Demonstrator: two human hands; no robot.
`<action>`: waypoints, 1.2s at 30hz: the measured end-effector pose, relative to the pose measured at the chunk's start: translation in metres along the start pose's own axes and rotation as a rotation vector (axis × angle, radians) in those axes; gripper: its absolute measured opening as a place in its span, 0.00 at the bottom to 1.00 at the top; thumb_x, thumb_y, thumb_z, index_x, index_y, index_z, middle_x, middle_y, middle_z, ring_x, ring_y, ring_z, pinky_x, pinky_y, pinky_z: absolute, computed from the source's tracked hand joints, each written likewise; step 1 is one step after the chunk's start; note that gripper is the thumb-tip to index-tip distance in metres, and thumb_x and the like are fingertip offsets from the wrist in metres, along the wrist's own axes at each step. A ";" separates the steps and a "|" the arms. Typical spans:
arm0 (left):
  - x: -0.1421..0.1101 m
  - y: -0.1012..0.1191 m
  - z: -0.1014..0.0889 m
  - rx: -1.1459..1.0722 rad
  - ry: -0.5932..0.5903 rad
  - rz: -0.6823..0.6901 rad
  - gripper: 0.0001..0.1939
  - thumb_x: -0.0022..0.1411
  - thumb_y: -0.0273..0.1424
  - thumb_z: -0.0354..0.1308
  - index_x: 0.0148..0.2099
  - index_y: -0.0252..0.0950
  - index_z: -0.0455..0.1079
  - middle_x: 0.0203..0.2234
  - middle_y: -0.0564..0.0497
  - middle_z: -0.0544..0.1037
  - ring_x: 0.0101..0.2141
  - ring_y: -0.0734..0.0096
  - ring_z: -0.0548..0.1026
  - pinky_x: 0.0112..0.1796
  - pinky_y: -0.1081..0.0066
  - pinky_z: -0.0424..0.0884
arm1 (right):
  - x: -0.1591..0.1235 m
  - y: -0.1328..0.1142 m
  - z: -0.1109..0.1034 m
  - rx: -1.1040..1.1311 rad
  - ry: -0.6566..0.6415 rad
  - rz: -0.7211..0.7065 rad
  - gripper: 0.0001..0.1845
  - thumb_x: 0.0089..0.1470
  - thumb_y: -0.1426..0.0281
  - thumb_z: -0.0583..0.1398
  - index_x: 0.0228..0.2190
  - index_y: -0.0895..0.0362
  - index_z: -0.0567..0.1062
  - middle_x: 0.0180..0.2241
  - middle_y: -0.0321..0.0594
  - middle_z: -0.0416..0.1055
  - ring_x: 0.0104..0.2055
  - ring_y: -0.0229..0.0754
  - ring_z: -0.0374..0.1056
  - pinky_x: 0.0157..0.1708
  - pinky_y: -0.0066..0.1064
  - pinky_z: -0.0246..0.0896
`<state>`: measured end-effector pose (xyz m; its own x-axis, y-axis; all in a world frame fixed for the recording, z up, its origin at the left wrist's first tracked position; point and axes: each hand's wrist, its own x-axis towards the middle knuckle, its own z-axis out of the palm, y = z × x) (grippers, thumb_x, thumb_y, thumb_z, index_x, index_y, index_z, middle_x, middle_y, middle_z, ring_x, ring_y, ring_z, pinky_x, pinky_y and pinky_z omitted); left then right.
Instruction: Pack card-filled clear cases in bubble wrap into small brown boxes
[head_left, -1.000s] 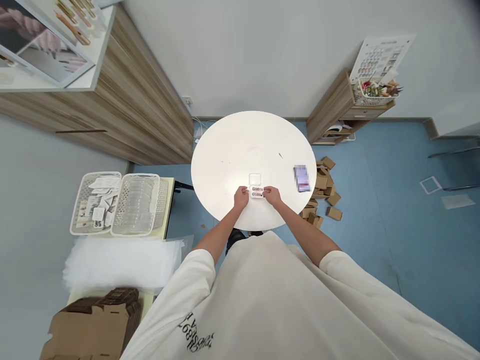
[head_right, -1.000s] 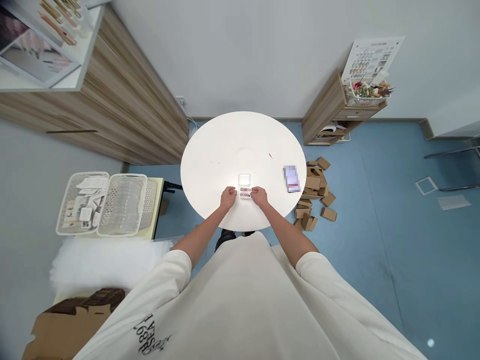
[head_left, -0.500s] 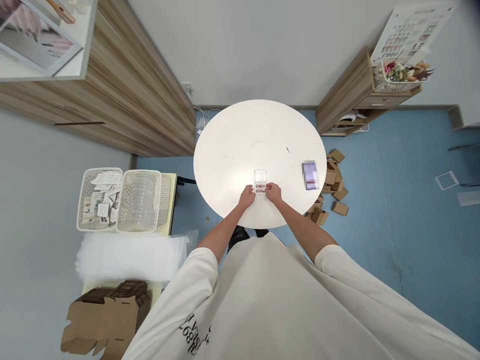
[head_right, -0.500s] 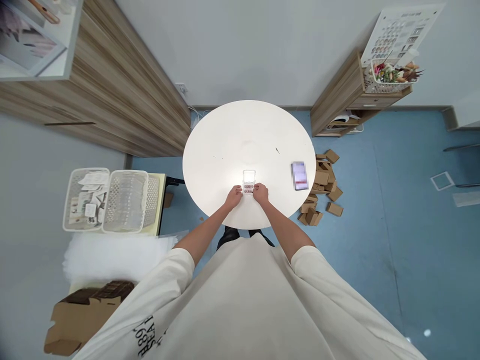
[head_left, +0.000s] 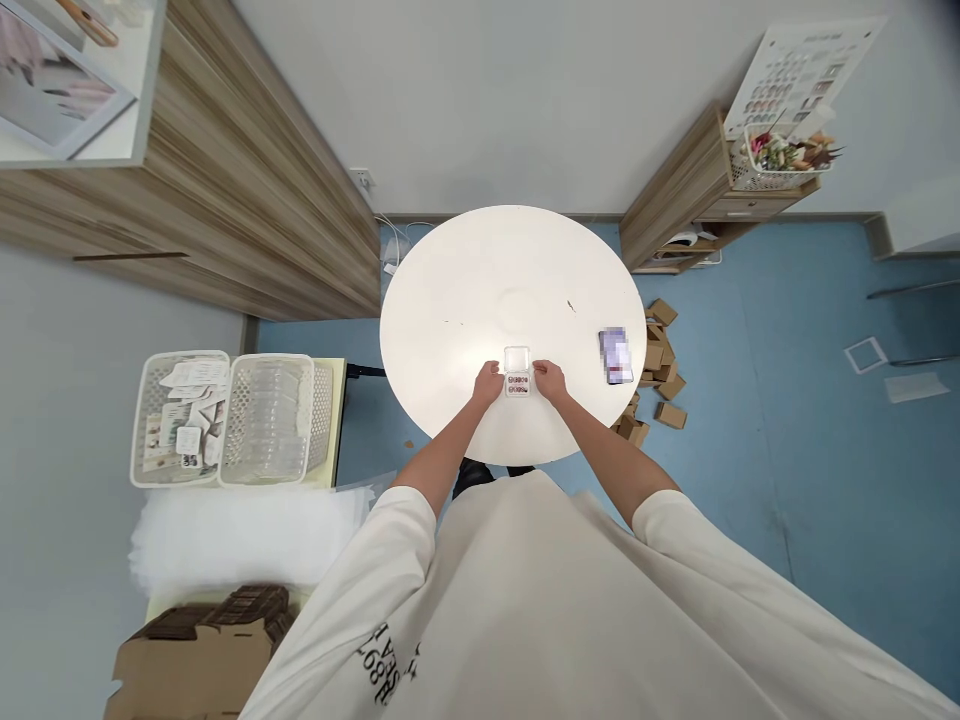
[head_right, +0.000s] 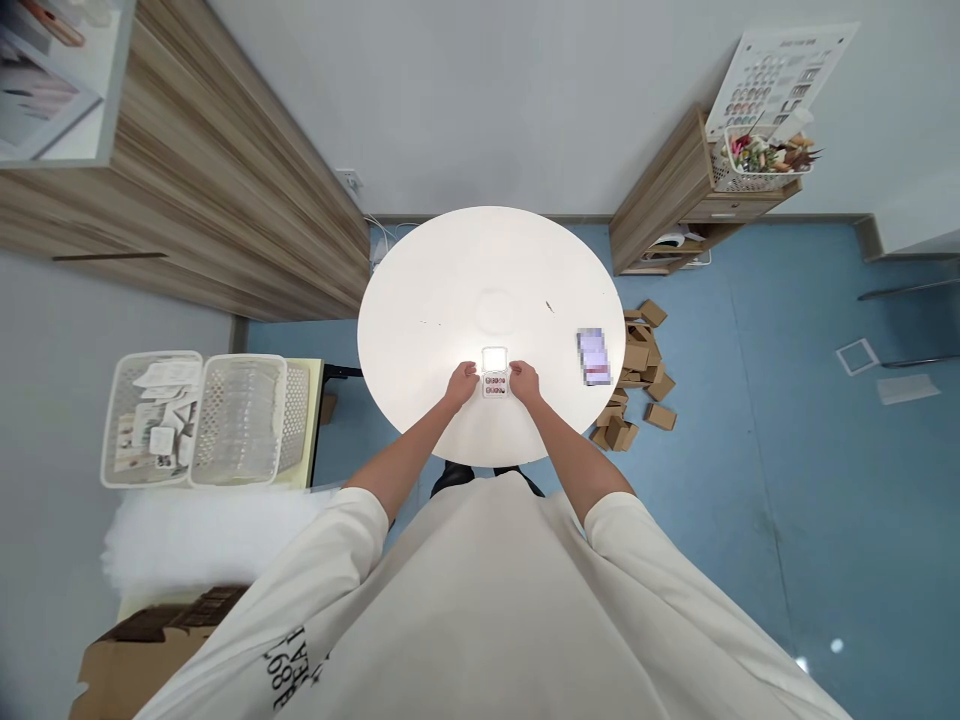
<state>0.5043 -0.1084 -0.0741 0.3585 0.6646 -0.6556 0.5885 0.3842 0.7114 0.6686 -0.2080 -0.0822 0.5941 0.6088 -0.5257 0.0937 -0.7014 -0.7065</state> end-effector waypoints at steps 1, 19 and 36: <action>0.005 0.002 0.001 -0.018 0.002 -0.008 0.26 0.58 0.25 0.58 0.59 0.38 0.66 0.60 0.40 0.70 0.57 0.59 0.71 0.54 0.63 0.67 | 0.004 -0.002 0.000 0.033 -0.004 -0.003 0.22 0.51 0.78 0.56 0.48 0.57 0.78 0.52 0.44 0.76 0.54 0.43 0.71 0.58 0.37 0.64; 0.016 0.032 -0.006 -0.130 -0.058 0.011 0.38 0.54 0.25 0.60 0.67 0.39 0.58 0.58 0.40 0.70 0.52 0.59 0.74 0.49 0.64 0.71 | 0.004 -0.028 -0.007 0.361 -0.176 0.060 0.23 0.59 0.55 0.57 0.51 0.53 0.74 0.53 0.42 0.73 0.53 0.44 0.69 0.51 0.36 0.66; -0.028 -0.008 0.001 -0.084 -0.080 0.143 0.26 0.57 0.25 0.58 0.59 0.36 0.69 0.60 0.42 0.72 0.59 0.58 0.70 0.57 0.61 0.67 | -0.048 -0.009 -0.008 0.237 -0.221 -0.108 0.29 0.62 0.53 0.53 0.60 0.49 0.70 0.62 0.39 0.67 0.63 0.47 0.61 0.64 0.43 0.55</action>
<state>0.4898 -0.1305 -0.0615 0.4928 0.6643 -0.5620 0.4657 0.3442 0.8153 0.6457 -0.2341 -0.0471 0.4009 0.7588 -0.5134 -0.0568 -0.5387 -0.8406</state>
